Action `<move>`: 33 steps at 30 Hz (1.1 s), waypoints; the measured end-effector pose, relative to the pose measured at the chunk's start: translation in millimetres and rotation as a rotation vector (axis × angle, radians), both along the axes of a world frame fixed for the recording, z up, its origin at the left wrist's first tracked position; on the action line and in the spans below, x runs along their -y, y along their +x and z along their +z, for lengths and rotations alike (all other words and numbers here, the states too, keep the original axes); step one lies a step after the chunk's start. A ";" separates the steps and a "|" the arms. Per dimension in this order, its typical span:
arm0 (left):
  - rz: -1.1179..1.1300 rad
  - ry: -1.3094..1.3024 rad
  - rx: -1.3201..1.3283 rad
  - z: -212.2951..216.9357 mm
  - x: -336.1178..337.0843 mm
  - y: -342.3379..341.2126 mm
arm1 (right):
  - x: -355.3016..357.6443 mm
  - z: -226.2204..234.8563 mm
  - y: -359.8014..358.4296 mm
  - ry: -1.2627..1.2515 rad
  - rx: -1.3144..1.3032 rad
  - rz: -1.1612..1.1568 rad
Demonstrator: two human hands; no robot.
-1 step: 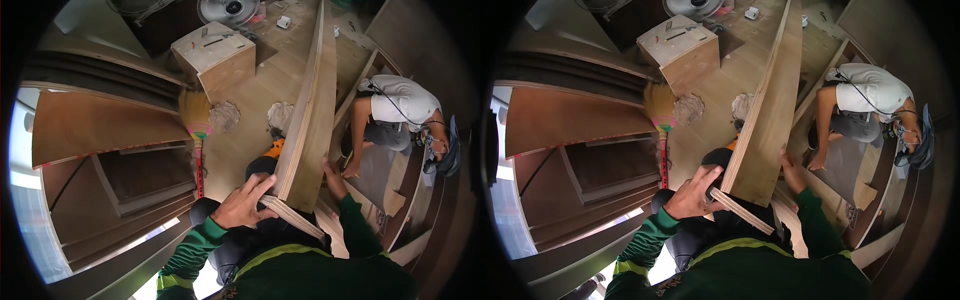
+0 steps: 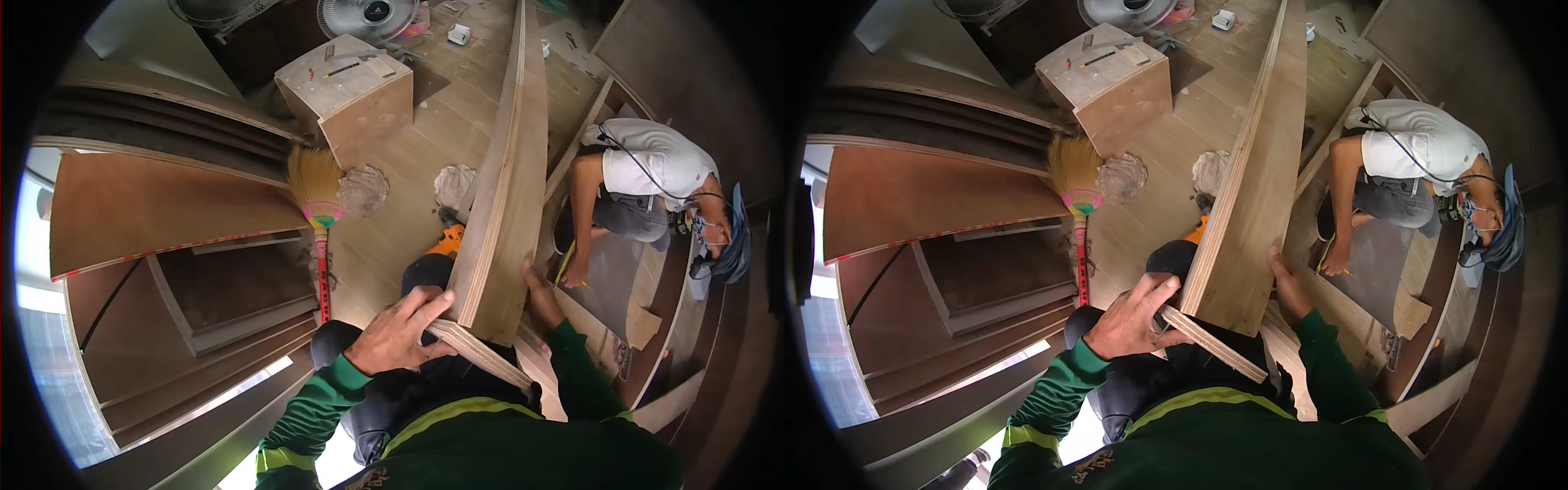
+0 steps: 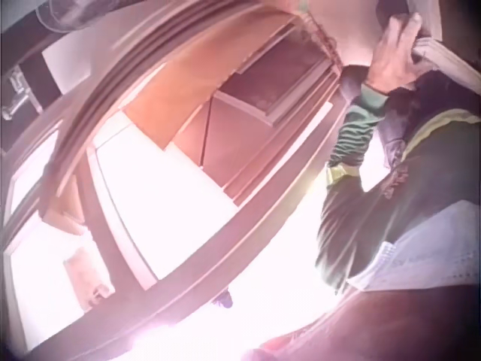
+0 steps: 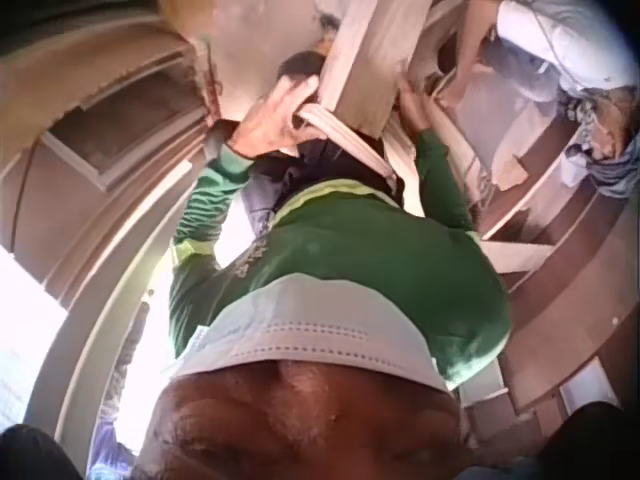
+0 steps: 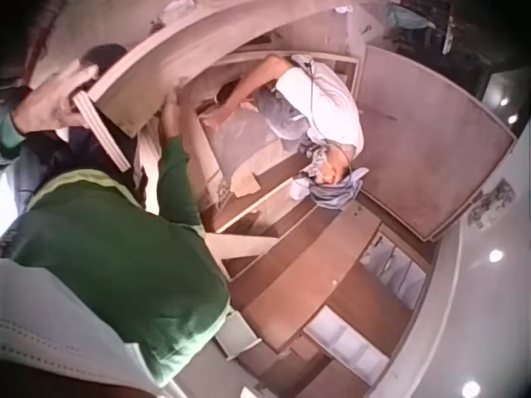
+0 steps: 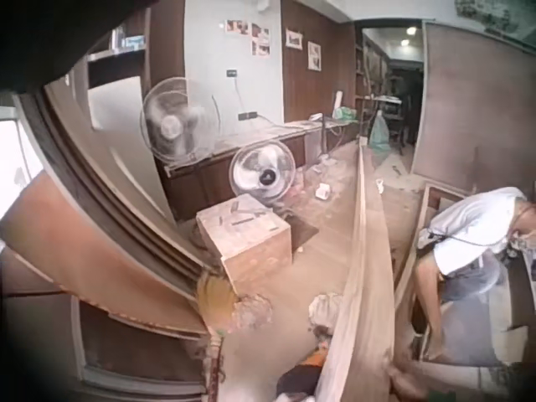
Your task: The person assembles a wooden cabinet by positioning small wooden pieces and securing them with a power drill. They handle wooden planks and screws, using a yellow drill to fasten the components together while sitting on the floor.
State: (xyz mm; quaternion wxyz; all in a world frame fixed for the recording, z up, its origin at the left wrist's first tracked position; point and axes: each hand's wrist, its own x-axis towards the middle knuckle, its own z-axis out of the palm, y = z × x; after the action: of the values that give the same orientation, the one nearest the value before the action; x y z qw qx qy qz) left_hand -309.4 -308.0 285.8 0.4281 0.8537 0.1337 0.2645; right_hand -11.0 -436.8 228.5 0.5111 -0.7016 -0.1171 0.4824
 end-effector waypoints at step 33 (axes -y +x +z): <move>-0.613 0.351 -0.028 178.1 -56.8 106.6 | 11.0 154.9 2.3 0.042 -0.225 -0.140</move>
State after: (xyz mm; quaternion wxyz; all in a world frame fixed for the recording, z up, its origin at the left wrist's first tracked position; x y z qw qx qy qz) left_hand -202.8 -251.3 463.9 0.3326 0.9183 -0.1703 0.1309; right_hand -8.7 -447.8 383.4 0.5680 -0.6389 -0.0198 0.5185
